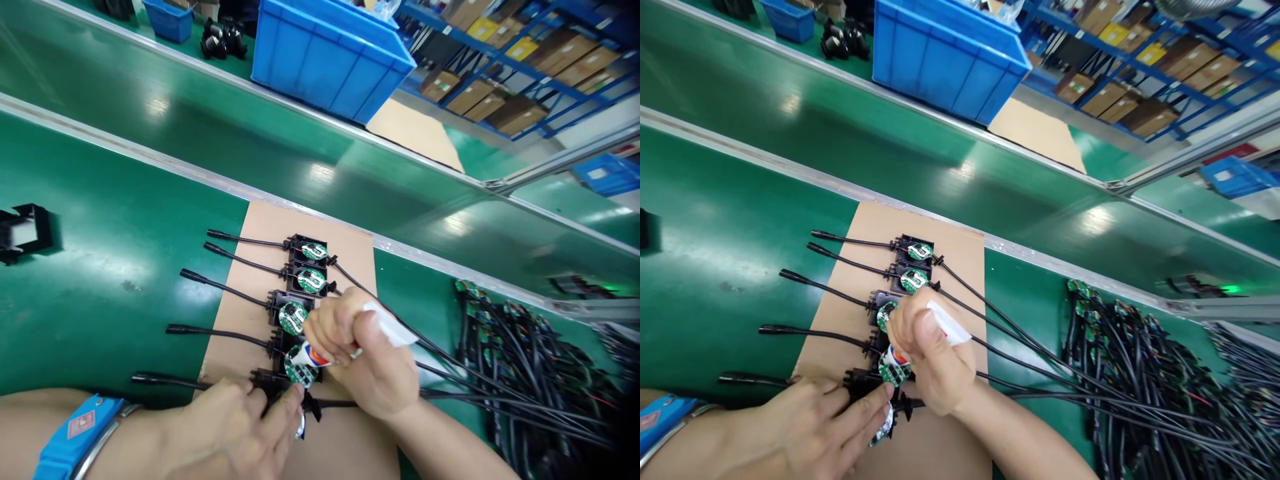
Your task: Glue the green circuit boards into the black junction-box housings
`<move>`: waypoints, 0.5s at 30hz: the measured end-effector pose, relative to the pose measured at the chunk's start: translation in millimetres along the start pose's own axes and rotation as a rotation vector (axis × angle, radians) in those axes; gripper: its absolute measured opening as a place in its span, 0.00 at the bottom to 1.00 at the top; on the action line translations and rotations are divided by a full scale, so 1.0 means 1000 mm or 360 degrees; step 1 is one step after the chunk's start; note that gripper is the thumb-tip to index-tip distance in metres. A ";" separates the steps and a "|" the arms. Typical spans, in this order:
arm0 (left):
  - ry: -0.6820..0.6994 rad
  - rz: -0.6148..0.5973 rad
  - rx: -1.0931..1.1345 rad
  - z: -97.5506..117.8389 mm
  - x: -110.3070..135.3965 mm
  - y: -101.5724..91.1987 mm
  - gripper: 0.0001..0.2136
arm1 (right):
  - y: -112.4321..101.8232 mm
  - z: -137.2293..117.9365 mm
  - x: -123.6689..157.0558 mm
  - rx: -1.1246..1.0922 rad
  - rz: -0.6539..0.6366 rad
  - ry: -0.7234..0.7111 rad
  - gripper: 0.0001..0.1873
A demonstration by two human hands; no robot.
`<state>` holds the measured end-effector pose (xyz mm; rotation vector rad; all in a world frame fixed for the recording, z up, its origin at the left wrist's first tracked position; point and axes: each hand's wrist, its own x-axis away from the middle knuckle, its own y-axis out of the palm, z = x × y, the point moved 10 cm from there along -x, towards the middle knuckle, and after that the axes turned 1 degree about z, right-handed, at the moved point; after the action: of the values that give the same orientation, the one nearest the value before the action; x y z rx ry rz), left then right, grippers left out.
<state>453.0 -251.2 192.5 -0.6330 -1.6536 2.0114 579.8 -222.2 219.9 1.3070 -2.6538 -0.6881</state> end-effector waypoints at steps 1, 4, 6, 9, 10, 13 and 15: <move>0.0006 0.0013 0.0002 0.000 0.001 -0.002 0.19 | 0.002 0.004 0.000 0.0010 -0.0004 -0.0010 0.18; 0.0005 0.0028 0.0002 -0.002 0.001 -0.004 0.18 | 0.002 0.010 0.001 0.0065 0.0011 -0.0030 0.17; 0.0003 0.0034 0.0005 -0.002 0.001 -0.003 0.18 | 0.002 0.010 0.003 0.0083 0.0003 -0.0021 0.17; 0.0015 0.0027 0.0015 -0.001 0.000 -0.001 0.19 | 0.000 0.004 0.007 0.0129 -0.0003 -0.0001 0.17; 0.0017 0.0024 0.0016 0.000 0.000 -0.001 0.19 | -0.001 0.002 0.009 0.0153 0.0005 0.0003 0.17; -0.0016 0.0018 0.0016 -0.001 0.003 0.002 0.20 | -0.004 -0.002 0.017 0.0200 0.0026 0.0028 0.17; -0.0047 0.0014 0.0022 -0.002 0.005 0.004 0.21 | -0.006 -0.002 0.022 0.0207 0.0044 0.0061 0.18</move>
<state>450.2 -247.9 187.7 -0.6093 -1.6549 2.0458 571.5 -243.1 217.1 1.2967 -2.7210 -0.4895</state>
